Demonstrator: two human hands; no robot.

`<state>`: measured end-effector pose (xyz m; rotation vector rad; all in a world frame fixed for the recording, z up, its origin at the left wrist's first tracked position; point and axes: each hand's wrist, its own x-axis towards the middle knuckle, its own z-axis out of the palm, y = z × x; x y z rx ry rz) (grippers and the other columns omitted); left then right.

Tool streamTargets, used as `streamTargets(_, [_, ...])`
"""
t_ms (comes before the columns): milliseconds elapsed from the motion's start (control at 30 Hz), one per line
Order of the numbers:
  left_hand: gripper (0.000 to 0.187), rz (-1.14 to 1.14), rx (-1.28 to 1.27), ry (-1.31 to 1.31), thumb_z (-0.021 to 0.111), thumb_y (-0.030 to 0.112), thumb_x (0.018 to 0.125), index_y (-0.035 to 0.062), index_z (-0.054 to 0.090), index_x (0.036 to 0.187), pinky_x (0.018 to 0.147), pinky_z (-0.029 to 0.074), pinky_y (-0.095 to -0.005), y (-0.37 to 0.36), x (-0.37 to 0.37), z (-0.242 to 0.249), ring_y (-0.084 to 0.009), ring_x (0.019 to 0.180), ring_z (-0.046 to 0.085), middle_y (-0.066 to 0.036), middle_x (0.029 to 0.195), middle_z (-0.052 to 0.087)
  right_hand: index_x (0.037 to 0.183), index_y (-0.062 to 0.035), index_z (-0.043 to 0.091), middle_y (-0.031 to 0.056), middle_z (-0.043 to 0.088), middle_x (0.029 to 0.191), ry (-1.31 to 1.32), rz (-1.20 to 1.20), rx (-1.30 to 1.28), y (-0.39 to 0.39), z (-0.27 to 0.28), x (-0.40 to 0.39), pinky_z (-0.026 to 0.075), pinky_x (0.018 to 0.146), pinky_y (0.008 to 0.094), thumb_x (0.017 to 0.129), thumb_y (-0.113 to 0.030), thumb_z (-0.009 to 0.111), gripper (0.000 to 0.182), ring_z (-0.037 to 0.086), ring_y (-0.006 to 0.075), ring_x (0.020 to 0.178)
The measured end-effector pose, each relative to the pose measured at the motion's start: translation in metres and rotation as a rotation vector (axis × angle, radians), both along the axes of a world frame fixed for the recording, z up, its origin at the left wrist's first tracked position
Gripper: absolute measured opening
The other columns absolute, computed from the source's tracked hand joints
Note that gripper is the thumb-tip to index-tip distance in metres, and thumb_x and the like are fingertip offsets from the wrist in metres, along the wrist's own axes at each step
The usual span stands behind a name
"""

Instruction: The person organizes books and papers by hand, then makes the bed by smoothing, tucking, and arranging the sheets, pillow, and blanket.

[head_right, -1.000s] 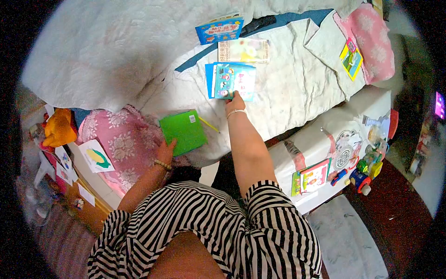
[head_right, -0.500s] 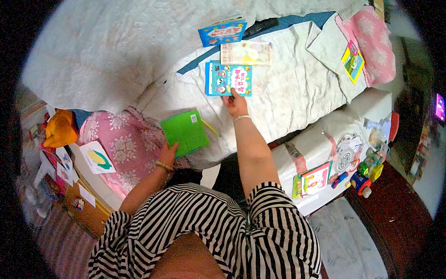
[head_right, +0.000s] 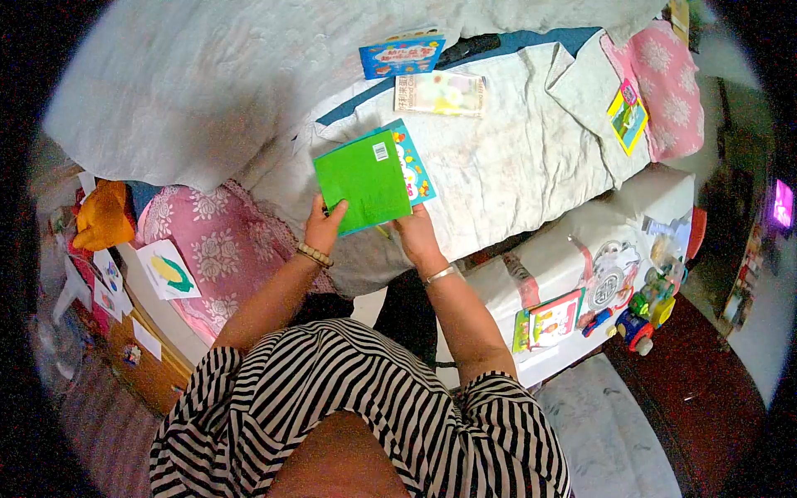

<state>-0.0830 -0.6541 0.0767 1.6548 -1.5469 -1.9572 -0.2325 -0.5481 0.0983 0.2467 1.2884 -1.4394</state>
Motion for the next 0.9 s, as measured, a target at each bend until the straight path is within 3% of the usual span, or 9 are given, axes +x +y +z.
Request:
streamTargets(67, [0.041,-0.054,-0.034,-0.077,0.059,0.017,0.083,0.0040,0.042,0.118,0.079,0.042,-0.0290,0.000,-0.001,0.000,-0.0153,0.095,0.050,-0.005,0.106,0.053,0.109,-0.0100,0.051,0.0006,0.058,0.098,-0.002,-0.001,0.025,-0.003,0.005,-0.001,0.045,0.070,0.0252,0.084,-0.005,0.052,0.025,0.055,0.0099,0.082])
streamTargets(133, [0.042,0.185,0.189,0.224,0.059,0.011,0.081,0.0045,0.042,0.119,0.079,0.043,-0.0301,-0.001,-0.001,-0.007,-0.0173,0.095,0.051,-0.006,0.104,0.053,0.110,-0.0087,0.050,0.0013,0.058,0.098,-0.006,0.042,-0.033,-0.001,-0.006,0.006,0.045,0.071,0.0257,0.084,-0.004,0.052,0.027,0.055,0.0108,0.084])
streamTargets(233, [0.043,0.463,0.332,0.313,0.058,0.004,0.078,0.0016,0.041,0.117,0.081,0.042,-0.0285,-0.001,-0.004,-0.008,-0.0169,0.095,0.052,-0.009,0.106,0.052,0.111,-0.0062,0.048,0.0028,0.057,0.101,0.027,0.155,-0.063,0.003,-0.019,0.010,0.045,0.075,0.0267,0.082,-0.002,0.052,0.030,0.055,0.0124,0.088])
streamTargets(400, [0.044,0.381,0.172,0.497,0.058,-0.001,0.076,0.0014,0.041,0.117,0.083,0.042,-0.0282,-0.021,-0.001,0.005,-0.0168,0.096,0.051,-0.008,0.105,0.052,0.114,-0.0045,0.045,0.0039,0.053,0.108,0.110,0.304,-0.176,-0.016,0.029,0.010,0.043,0.081,0.0288,0.079,0.002,0.052,0.036,0.053,0.0143,0.095])
streamTargets(600, [0.045,0.207,-0.048,0.389,0.059,-0.002,0.075,0.0017,0.039,0.116,0.083,0.041,-0.0279,-0.014,-0.022,0.040,-0.0169,0.096,0.051,-0.008,0.107,0.051,0.118,-0.0044,0.043,0.0052,0.052,0.111,-0.309,-0.245,-0.230,-0.034,0.035,0.006,0.042,0.085,0.0308,0.081,-0.002,0.055,0.040,0.051,0.0166,0.100])
streamTargets(733, [0.058,0.250,0.035,0.338,0.063,0.001,0.073,0.0042,0.033,0.122,0.085,0.040,-0.0299,-0.024,-0.020,0.037,-0.0181,0.103,0.047,-0.010,0.112,0.048,0.113,-0.0013,0.047,0.0048,0.055,0.105,0.031,-0.174,-0.197,-0.037,0.049,-0.007,0.043,0.081,0.0295,0.081,-0.004,0.057,0.033,0.053,0.0149,0.094])
streamTargets(800, [0.063,0.264,-0.023,0.317,0.065,0.002,0.072,0.0061,0.032,0.125,0.085,0.039,-0.0308,-0.035,-0.018,0.028,-0.0188,0.106,0.046,-0.011,0.115,0.046,0.103,0.0003,0.056,0.0061,0.057,0.099,0.477,0.177,-0.059,-0.026,0.055,-0.021,0.044,0.077,0.0263,0.080,-0.002,0.058,0.023,0.054,0.0146,0.087])
streamTargets(867, [0.067,0.281,-0.092,0.298,0.066,0.003,0.070,0.0080,0.031,0.127,0.086,0.039,-0.0318,-0.048,-0.014,0.023,-0.0196,0.108,0.044,-0.012,0.118,0.044,0.097,0.0001,0.059,0.0064,0.059,0.095,0.646,0.222,-0.051,-0.020,0.054,-0.031,0.044,0.075,0.0233,0.079,0.001,0.058,0.019,0.055,0.0122,0.084])
streamTargets(900, [0.069,0.112,-0.199,0.214,0.067,0.004,0.070,0.0093,0.030,0.128,0.085,0.039,-0.0330,-0.056,-0.012,0.027,-0.0204,0.110,0.043,-0.013,0.121,0.042,0.098,-0.0014,0.059,0.0067,0.059,0.096,0.758,0.269,-0.044,-0.019,0.047,-0.037,0.044,0.076,0.0235,0.078,0.003,0.057,0.021,0.055,0.0130,0.085])
